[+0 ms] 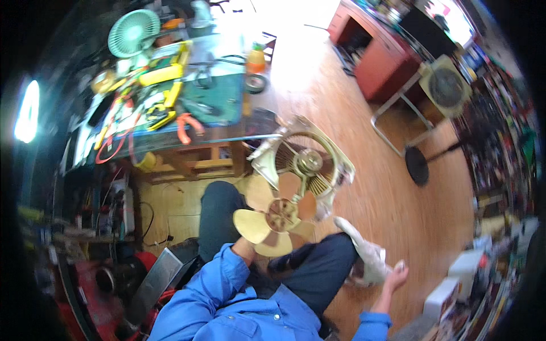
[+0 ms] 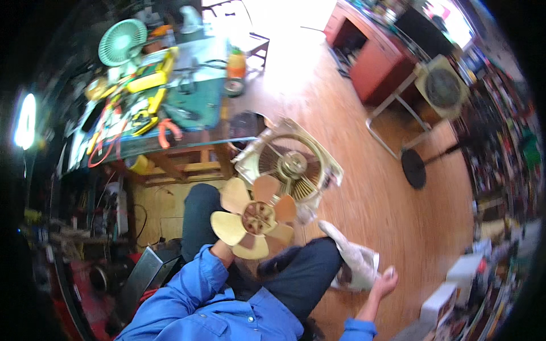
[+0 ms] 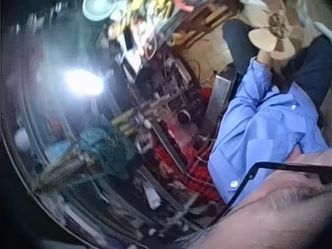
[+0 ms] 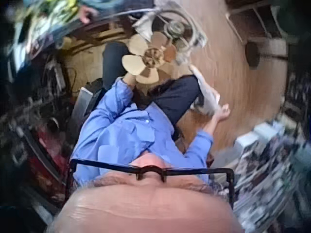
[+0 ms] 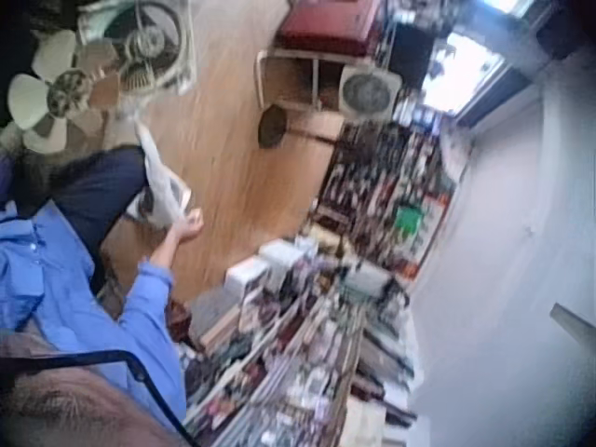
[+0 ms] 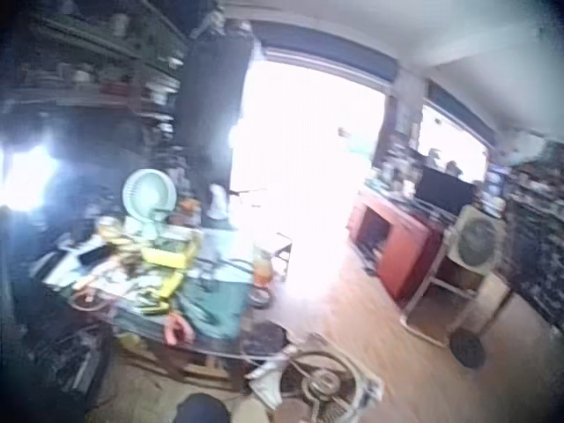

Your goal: The person sits on the floor and wipes a detached fan blade with a cloth, cleaning each blade and the central hub. They then spray the blade with a small spray bottle and continue wiping.

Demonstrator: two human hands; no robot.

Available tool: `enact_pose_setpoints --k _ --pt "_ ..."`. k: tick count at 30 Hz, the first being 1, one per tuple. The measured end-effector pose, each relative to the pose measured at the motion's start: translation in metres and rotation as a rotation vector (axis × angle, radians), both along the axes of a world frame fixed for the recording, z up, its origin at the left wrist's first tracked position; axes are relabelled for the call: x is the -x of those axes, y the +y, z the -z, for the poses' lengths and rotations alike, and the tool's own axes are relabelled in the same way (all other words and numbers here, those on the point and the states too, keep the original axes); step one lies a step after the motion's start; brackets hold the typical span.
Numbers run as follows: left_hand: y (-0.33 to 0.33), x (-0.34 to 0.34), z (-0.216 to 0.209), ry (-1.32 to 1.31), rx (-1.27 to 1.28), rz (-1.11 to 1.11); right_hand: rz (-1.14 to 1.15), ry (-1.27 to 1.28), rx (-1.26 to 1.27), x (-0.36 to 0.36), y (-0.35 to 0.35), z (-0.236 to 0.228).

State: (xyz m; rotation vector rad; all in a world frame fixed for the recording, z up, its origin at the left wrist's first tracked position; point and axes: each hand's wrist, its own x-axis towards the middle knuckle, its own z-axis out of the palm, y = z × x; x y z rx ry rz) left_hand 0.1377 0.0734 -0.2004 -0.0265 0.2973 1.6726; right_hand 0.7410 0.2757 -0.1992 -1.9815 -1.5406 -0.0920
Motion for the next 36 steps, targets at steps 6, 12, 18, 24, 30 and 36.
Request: enact_pose_setpoints --k 6,12,18,24,30,36 --pt "-0.018 0.001 -0.008 -0.035 -0.031 -0.109 0.116 -0.270 0.508 -0.056 0.004 0.058" --pt "-0.020 0.011 -0.021 -0.029 -0.047 -0.146 -0.399 0.001 0.337 0.029 0.042 0.022" --pt "0.001 0.024 -0.057 0.017 -0.103 -0.082 -0.844 0.864 0.562 0.304 0.007 -0.127" --pt "0.017 0.044 -0.111 0.057 -0.156 -0.080 -1.405 0.997 0.720 0.437 -0.018 -0.173" --pt "0.017 0.076 -0.146 0.043 -0.163 -0.380 -1.416 0.792 0.433 0.528 0.074 -0.252" --pt "0.041 0.105 -0.152 -0.008 -0.215 -0.676 -1.474 0.548 0.121 0.676 0.211 -0.324"
